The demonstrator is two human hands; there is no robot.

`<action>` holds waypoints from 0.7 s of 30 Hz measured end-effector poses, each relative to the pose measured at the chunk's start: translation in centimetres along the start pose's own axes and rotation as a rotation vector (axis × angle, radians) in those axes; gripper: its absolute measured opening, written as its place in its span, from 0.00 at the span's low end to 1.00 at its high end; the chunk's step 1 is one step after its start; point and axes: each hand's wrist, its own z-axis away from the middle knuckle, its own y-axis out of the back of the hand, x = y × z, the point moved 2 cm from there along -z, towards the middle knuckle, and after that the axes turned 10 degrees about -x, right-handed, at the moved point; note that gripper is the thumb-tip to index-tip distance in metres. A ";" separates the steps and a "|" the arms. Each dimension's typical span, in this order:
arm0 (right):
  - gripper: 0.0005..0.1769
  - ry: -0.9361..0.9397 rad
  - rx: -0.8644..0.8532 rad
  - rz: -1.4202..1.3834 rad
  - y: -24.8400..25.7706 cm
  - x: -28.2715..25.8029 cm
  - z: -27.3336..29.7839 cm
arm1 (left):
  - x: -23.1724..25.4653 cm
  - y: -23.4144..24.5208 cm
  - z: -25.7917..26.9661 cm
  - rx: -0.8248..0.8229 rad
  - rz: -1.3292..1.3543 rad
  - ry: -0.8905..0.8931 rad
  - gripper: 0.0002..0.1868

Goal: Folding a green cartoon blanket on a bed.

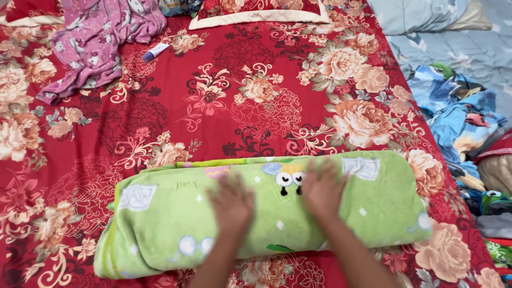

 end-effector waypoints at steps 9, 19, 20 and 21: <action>0.33 0.114 -0.211 0.254 3.9 -2.7 4.2 | -2.5 2.4 2.3 -0.226 -0.086 -0.061 0.34; 0.35 -0.108 -0.187 0.203 3.3 13.1 3.5 | -18.4 4.5 4.1 -0.283 -0.383 0.285 0.35; 0.35 -0.167 -0.208 0.208 3.3 13.8 3.3 | -18.3 4.5 4.0 -0.273 -0.387 0.297 0.35; 0.35 -0.227 -0.228 0.213 3.4 14.5 3.1 | -18.2 4.5 4.0 -0.263 -0.391 0.309 0.35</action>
